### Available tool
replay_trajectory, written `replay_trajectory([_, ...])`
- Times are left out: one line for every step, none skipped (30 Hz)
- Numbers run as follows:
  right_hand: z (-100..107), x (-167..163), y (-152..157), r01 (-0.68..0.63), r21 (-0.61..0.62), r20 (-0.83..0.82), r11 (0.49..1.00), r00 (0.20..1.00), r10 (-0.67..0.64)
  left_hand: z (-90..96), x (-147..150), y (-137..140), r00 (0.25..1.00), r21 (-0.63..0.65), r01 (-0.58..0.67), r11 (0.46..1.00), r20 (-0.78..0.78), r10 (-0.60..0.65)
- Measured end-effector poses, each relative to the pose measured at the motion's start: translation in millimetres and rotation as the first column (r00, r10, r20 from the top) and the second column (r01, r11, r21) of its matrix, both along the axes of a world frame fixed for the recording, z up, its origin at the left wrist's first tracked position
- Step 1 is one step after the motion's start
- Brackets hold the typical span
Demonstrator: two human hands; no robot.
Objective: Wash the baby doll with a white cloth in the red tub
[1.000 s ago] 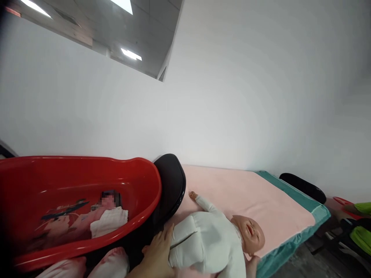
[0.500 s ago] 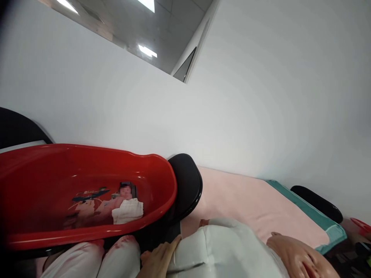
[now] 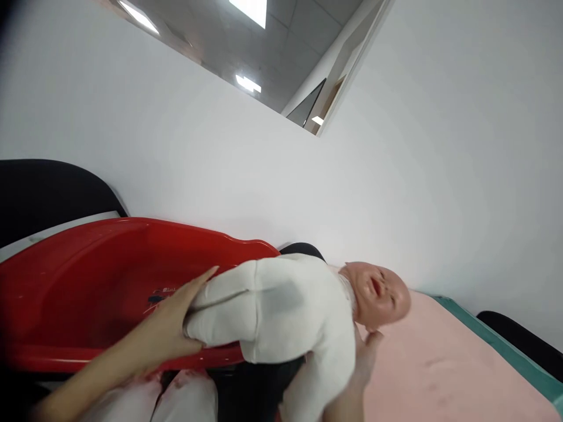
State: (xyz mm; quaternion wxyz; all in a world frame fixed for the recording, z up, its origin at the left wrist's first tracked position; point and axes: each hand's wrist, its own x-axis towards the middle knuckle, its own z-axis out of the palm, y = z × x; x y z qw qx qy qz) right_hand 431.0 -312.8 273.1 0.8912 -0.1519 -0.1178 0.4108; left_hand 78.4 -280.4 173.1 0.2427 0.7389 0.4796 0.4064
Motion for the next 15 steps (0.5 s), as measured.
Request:
replay_trajectory([-6.9,-18.9,22.9,0.020,-0.033,0.047,0.999,0.999,-0.018,1.7,-17.4,14.0,0.999,0.028,-0.041,0.999,-0.021,0.041])
replay_trajectory([-15.5,-37.6,44.6,0.012,-0.129,0.086,0.992,0.996,-0.001,3.3,-35.0,28.5,0.996,0.048,-0.074,0.996,-0.046,0.077])
replay_trajectory([-25.6,-55.7,65.3,-0.021,-0.188,0.154,0.982,0.987,0.051,4.6,-52.4,43.2,0.992,0.061,-0.101,0.993,-0.069,0.105])
replay_trajectory([-36.9,-72.9,85.5,0.003,-0.236,0.197,0.972,0.979,0.045,4.9,-69.2,58.1,0.989,0.063,-0.105,0.993,-0.100,0.111])
replay_trajectory([-49.1,-89.0,105.3,-0.014,-0.292,0.219,0.956,0.972,0.082,4.0,-85.2,73.1,0.985,0.060,-0.114,0.992,-0.123,0.121])
replay_trajectory([-61.9,-103.8,124.7,-0.037,-0.346,0.229,0.937,0.966,0.123,1.5,-99.9,88.2,0.981,0.056,-0.126,0.990,-0.140,0.133])
replay_trajectory([-75.3,-117.3,143.5,-0.048,-0.343,0.272,0.938,0.951,0.148,-2.7,-113.2,103.3,0.977,0.052,-0.141,0.989,-0.153,0.147])
replay_trajectory([-89.0,-129.4,161.3,-0.061,-0.362,0.308,0.930,0.934,0.181,-8.7,-124.8,118.3,0.972,0.047,-0.157,0.986,-0.170,0.163])
replay_trajectory([-103.0,-140.2,177.7,-0.062,-0.376,0.353,0.924,0.913,0.205,-16.4,-134.8,132.9,0.964,0.041,-0.175,0.984,-0.194,0.180])
replay_trajectory([-117.4,-149.7,192.5,-0.055,-0.382,0.367,0.923,0.907,0.206,-25.5,-143.3,147.0,0.953,0.031,-0.195,0.980,-0.230,0.197])
replay_trajectory([-132.3,-157.8,205.4,-0.042,-0.383,0.406,0.923,0.890,0.208,-35.7,-150.5,160.1,0.936,0.016,-0.220,0.975,-0.277,0.216])
replay_trajectory([-147.7,-164.5,216.4,-0.004,-0.380,0.499,0.925,0.841,0.208,-46.8,-156.5,172.0,0.917,-0.005,-0.243,0.970,-0.326,0.229])
replay_trajectory([-163.5,-169.8,225.6,0.043,-0.373,0.590,0.927,0.782,0.201,-58.4,-161.7,182.3,0.899,-0.028,-0.256,0.966,-0.375,0.228])
replay_trajectory([-179.7,-173.9,233.0,0.090,-0.358,0.665,0.929,0.723,0.186,-70.2,-166.2,190.8,0.879,-0.051,-0.266,0.963,-0.422,0.221])
replay_trajectory([-195.8,-176.8,238.8,0.147,-0.339,0.724,0.929,0.672,0.158,-82.0,-170.1,197.5,0.863,-0.073,-0.269,0.960,-0.462,0.206])
